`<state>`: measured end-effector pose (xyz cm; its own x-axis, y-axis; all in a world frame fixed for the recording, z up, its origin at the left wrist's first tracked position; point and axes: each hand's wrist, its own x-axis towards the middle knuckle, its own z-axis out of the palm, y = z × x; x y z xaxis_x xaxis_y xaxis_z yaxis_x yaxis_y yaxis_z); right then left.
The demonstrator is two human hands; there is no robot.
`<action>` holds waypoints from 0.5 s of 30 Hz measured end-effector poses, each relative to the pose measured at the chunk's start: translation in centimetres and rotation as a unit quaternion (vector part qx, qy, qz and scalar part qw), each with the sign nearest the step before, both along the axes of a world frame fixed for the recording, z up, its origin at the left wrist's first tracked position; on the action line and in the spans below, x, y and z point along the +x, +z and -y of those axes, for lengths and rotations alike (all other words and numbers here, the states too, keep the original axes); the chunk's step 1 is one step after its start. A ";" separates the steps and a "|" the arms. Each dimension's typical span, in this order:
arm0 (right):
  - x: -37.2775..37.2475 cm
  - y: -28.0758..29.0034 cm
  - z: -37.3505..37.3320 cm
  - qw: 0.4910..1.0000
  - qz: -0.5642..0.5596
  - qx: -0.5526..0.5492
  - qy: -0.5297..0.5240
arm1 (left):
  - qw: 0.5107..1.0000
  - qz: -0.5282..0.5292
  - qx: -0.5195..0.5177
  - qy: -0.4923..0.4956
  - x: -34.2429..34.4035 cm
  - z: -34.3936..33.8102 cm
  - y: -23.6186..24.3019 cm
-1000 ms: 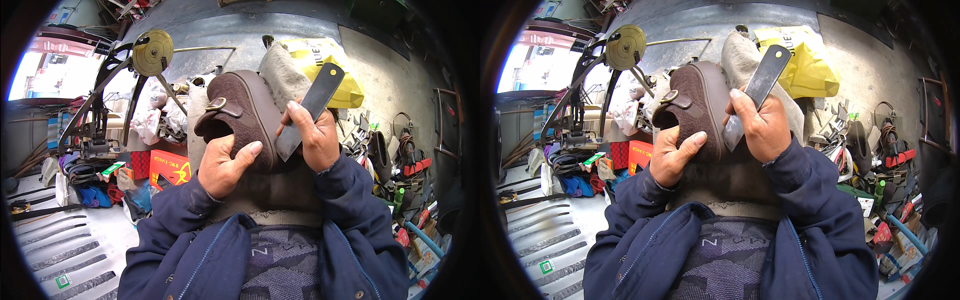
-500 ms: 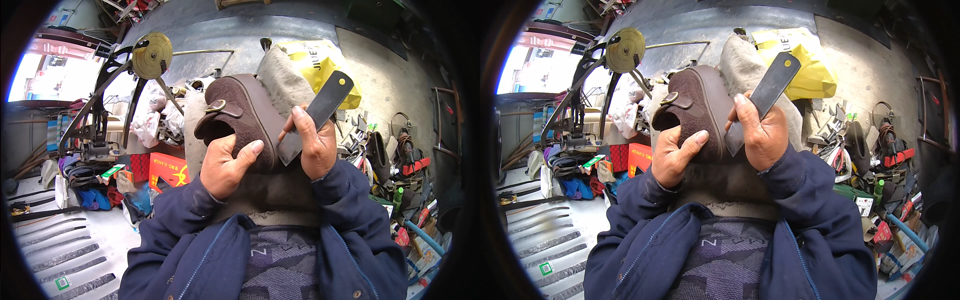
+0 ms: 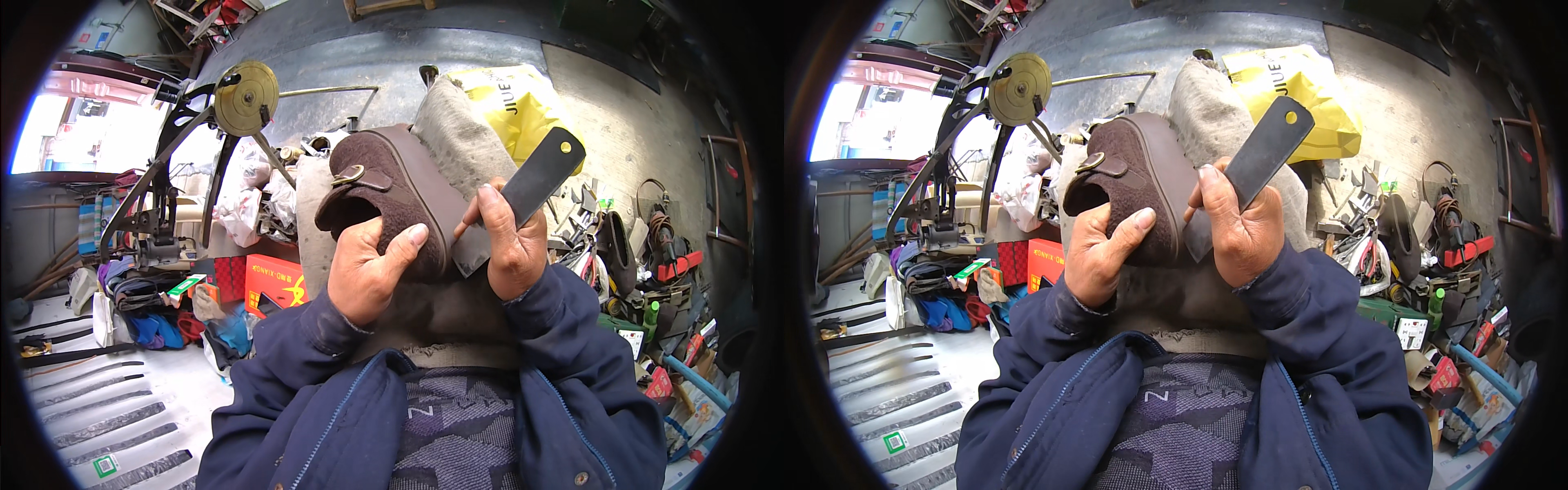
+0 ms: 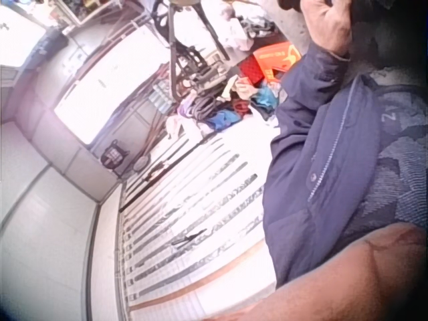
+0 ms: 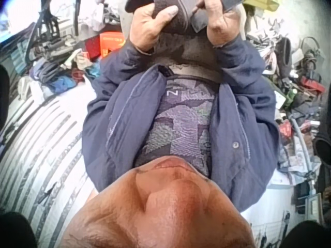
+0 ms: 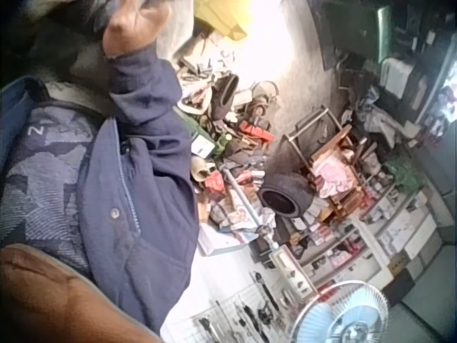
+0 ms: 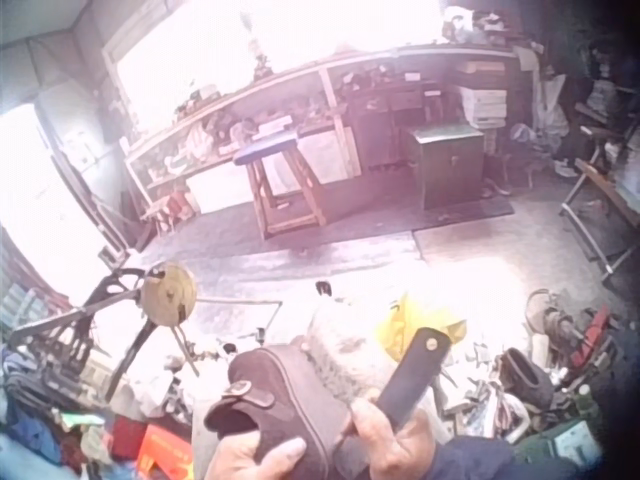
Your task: The person picks up a brown slip-on shoe and uses a flat metal scraper to smooth the upper and side seams. They then use a small pointed tool to work along the seam and inspect the shoe, turning it over to view the sole and sides.
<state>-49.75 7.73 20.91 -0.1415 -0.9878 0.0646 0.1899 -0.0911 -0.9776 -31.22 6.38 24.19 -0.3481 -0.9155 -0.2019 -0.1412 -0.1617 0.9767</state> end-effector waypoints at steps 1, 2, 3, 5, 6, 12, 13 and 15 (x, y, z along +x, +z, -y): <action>0.0 0.1 0.0 1.000 0.007 0.000 -0.006 | 1.000 -0.002 -0.002 0.003 -0.1 0.1 0.1; 0.0 0.2 0.2 1.000 0.009 0.002 -0.010 | 1.000 0.002 -0.001 0.003 -0.3 0.2 0.3; -0.2 0.3 0.5 1.000 0.010 0.003 -0.013 | 1.000 0.005 -0.002 0.003 -0.4 0.5 0.5; -0.5 0.5 1.2 1.000 0.013 0.004 -0.022 | 1.000 0.008 0.009 0.000 -0.7 1.0 0.8; -0.7 0.6 1.6 0.999 0.017 0.003 -0.028 | 1.000 0.008 0.020 -0.002 -0.8 1.4 0.9; -1.2 1.0 1.9 0.997 0.030 -0.009 -0.067 | 0.999 -0.018 0.039 -0.015 -2.0 2.2 1.7; -1.2 1.0 1.7 0.997 0.027 -0.010 -0.072 | 0.999 -0.020 0.041 -0.015 -2.2 2.2 1.8; -1.3 0.9 1.5 0.997 0.026 -0.015 -0.076 | 0.999 -0.033 0.038 -0.004 -2.5 2.1 1.9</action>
